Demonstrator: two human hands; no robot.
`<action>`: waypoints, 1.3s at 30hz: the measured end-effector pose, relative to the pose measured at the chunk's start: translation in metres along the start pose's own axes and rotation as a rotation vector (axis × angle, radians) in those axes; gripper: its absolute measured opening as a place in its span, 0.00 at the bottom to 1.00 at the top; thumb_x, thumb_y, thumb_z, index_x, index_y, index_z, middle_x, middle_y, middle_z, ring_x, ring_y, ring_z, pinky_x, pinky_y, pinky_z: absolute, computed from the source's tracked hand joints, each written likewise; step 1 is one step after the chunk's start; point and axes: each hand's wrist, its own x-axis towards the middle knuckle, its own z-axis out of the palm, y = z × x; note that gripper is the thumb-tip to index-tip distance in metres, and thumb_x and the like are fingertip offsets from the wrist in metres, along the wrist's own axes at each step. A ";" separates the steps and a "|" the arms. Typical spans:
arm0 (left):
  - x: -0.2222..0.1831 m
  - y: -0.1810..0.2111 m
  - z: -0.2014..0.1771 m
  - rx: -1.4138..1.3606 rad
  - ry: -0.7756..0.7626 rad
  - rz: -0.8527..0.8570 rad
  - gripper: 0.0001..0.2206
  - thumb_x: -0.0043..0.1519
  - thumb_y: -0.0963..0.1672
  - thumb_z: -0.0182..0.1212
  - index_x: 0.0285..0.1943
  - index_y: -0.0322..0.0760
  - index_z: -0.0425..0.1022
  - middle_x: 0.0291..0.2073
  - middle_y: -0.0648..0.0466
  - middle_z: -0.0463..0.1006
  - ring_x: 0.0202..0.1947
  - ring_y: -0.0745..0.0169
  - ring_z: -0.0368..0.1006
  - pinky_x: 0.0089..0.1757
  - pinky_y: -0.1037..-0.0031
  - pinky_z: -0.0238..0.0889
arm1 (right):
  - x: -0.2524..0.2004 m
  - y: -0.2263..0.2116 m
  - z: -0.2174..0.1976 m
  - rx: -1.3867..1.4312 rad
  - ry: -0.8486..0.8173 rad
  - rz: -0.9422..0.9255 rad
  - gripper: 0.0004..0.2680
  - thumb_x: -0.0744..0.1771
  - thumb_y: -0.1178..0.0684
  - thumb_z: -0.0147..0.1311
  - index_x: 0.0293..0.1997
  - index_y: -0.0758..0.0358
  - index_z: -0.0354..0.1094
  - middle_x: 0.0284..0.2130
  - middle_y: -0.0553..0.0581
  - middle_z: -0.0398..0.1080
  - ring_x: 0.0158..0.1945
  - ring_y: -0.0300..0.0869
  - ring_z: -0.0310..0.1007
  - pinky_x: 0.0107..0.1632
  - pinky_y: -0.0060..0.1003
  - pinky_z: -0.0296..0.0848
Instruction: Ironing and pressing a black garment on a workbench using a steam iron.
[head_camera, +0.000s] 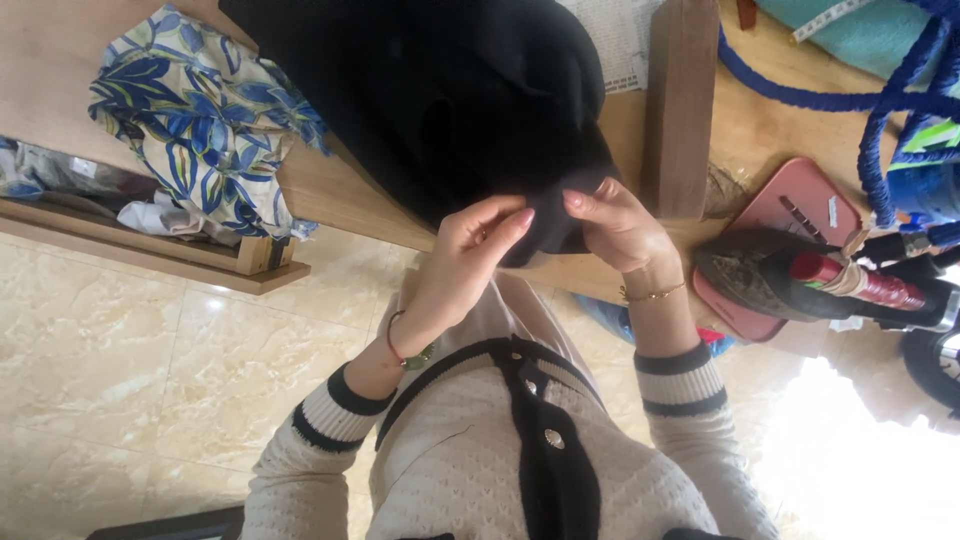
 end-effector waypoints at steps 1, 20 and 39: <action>-0.001 -0.001 -0.002 -0.006 -0.025 -0.037 0.10 0.68 0.48 0.61 0.48 0.39 0.81 0.34 0.54 0.82 0.37 0.73 0.72 0.40 0.77 0.69 | -0.004 -0.007 0.010 -0.003 0.002 0.019 0.09 0.66 0.56 0.61 0.51 0.60 0.75 0.42 0.54 0.77 0.52 0.45 0.78 0.61 0.46 0.72; -0.006 -0.071 -0.014 -0.251 -0.111 -0.468 0.10 0.68 0.49 0.59 0.38 0.43 0.76 0.26 0.62 0.75 0.32 0.75 0.77 0.40 0.75 0.75 | -0.015 0.009 -0.042 -0.358 -0.062 0.171 0.07 0.66 0.46 0.64 0.39 0.56 0.78 0.35 0.48 0.78 0.43 0.36 0.78 0.52 0.36 0.75; -0.013 -0.101 -0.025 -0.259 -0.150 -0.565 0.27 0.69 0.56 0.50 0.73 0.45 0.62 0.60 0.30 0.73 0.63 0.32 0.67 0.60 0.46 0.62 | -0.024 0.024 -0.034 -0.268 -0.039 0.197 0.07 0.67 0.48 0.63 0.40 0.59 0.79 0.31 0.51 0.75 0.39 0.38 0.75 0.49 0.37 0.73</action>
